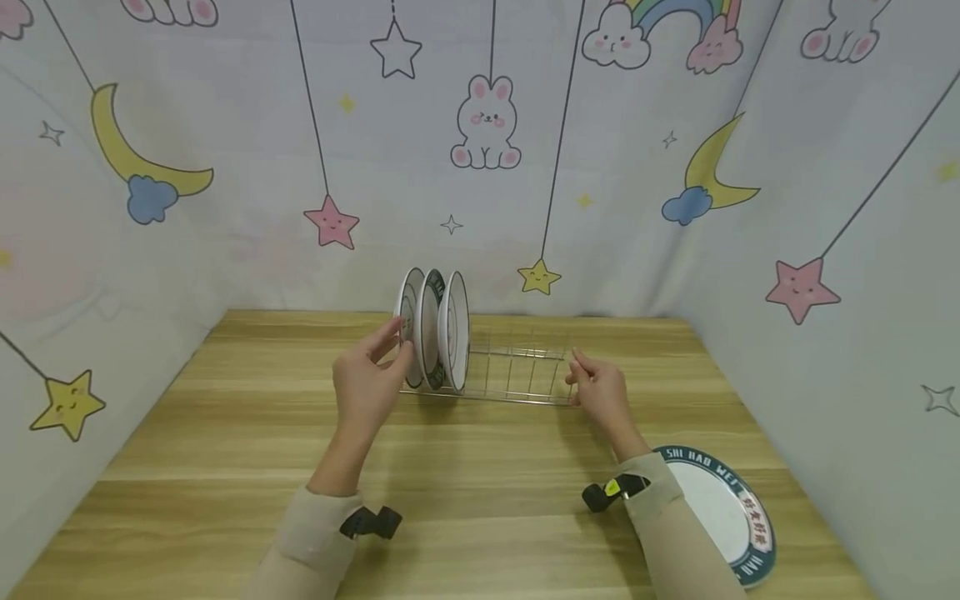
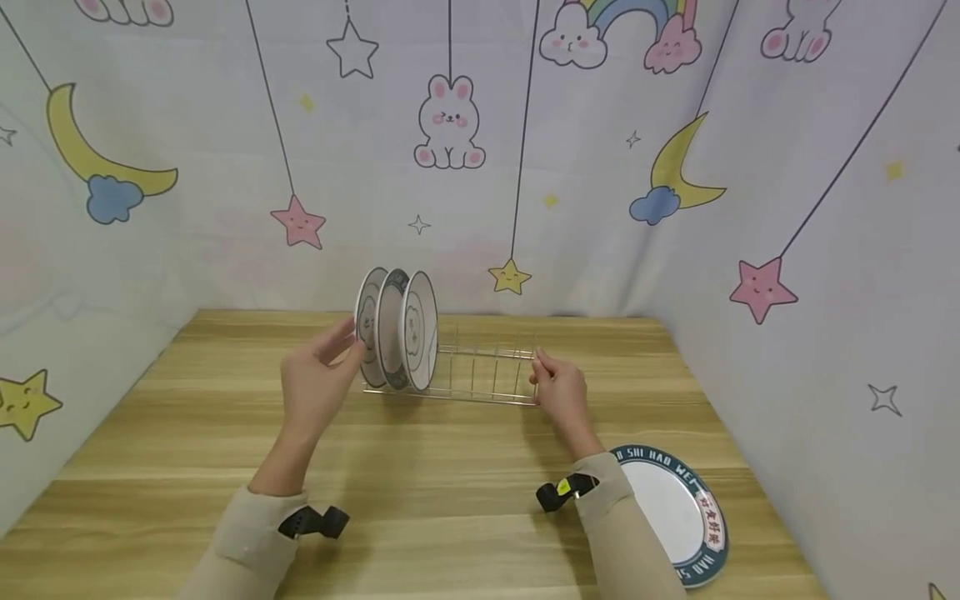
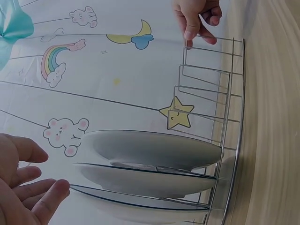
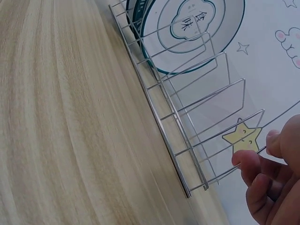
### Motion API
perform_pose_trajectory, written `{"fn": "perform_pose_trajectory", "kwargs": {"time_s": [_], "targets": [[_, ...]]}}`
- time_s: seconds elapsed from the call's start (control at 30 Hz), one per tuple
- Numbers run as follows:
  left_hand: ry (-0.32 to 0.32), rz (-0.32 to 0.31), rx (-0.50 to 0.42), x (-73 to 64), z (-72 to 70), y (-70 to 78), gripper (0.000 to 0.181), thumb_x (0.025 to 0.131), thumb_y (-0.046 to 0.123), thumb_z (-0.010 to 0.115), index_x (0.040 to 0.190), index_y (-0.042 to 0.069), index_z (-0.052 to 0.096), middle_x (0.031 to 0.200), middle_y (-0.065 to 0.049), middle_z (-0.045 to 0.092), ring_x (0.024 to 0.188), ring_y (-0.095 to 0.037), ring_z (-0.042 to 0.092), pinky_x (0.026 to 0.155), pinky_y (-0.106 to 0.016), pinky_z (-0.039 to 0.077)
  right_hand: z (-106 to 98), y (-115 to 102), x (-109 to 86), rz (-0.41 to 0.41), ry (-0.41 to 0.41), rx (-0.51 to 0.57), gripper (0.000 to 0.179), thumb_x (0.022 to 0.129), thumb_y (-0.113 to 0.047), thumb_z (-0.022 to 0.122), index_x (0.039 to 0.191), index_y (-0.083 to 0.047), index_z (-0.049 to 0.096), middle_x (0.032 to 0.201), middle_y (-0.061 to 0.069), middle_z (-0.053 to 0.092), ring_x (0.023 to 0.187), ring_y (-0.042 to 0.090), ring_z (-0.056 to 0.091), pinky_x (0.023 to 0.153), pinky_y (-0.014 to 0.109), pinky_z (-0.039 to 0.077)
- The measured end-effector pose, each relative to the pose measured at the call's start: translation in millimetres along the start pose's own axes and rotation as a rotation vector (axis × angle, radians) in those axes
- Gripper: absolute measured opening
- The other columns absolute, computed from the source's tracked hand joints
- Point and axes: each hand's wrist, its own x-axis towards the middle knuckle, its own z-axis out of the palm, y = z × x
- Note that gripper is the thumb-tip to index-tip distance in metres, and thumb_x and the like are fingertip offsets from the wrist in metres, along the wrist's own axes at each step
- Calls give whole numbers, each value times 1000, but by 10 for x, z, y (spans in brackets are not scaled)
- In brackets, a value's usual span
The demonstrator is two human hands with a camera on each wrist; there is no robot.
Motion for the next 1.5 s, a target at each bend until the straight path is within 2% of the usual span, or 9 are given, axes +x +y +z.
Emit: {"fn": "perform_pose_trajectory", "kwargs": {"time_s": [0.1,0.3,0.43,0.6,0.77,1.07,1.37,1.5], "targets": [[10,-18,17,16,-48,-35,33,82,13,64,115,8,63,111,-7,63,97,-21,61,69,-23,53,9,11,4,-10,1,-6,36,95,-22,50,130,-15,50,82,9,65,51,30,59,36,27,45],[27,-43,107,80,-177,-81,32,82,15,65,114,10,64,111,-2,63,94,-14,62,73,-26,53,27,33,20,-17,4,7,37,95,-21,49,131,-16,49,82,12,65,46,27,57,36,27,44],[-28,-82,146,117,-239,-125,35,83,16,64,118,12,62,111,-3,63,93,-12,62,74,-24,53,32,36,33,-29,6,23,37,95,-20,50,131,-14,49,81,15,64,44,24,55,35,26,43],[-107,-109,112,162,-275,-200,36,85,13,62,121,9,59,111,-9,63,94,-18,62,76,-22,51,27,32,42,-18,-5,28,37,95,-21,48,132,-14,48,82,16,63,43,22,53,35,25,41],[-169,-117,104,184,-304,-324,37,85,10,60,122,8,58,115,-9,61,96,-20,61,78,-22,51,26,30,52,-23,-12,19,38,95,-19,48,133,-14,47,82,17,63,42,19,52,35,25,41],[-220,-138,123,204,-290,-574,36,86,6,58,122,3,56,111,-13,62,97,-24,61,80,-23,50,21,29,48,-68,-29,-18,39,96,-19,47,133,-8,45,80,15,63,44,23,54,36,28,44],[-311,-217,148,190,-255,-742,36,89,8,55,125,5,54,116,-12,59,103,-25,58,80,-26,50,2,15,44,-43,-56,16,40,96,-18,46,135,-10,43,83,16,62,44,19,51,37,27,45],[-333,-230,156,179,-245,-797,36,90,9,54,126,6,53,118,-10,59,104,-25,57,81,-27,50,7,8,37,-40,-53,12,39,96,-17,46,135,-13,43,82,16,61,43,18,50,36,27,44]]}}
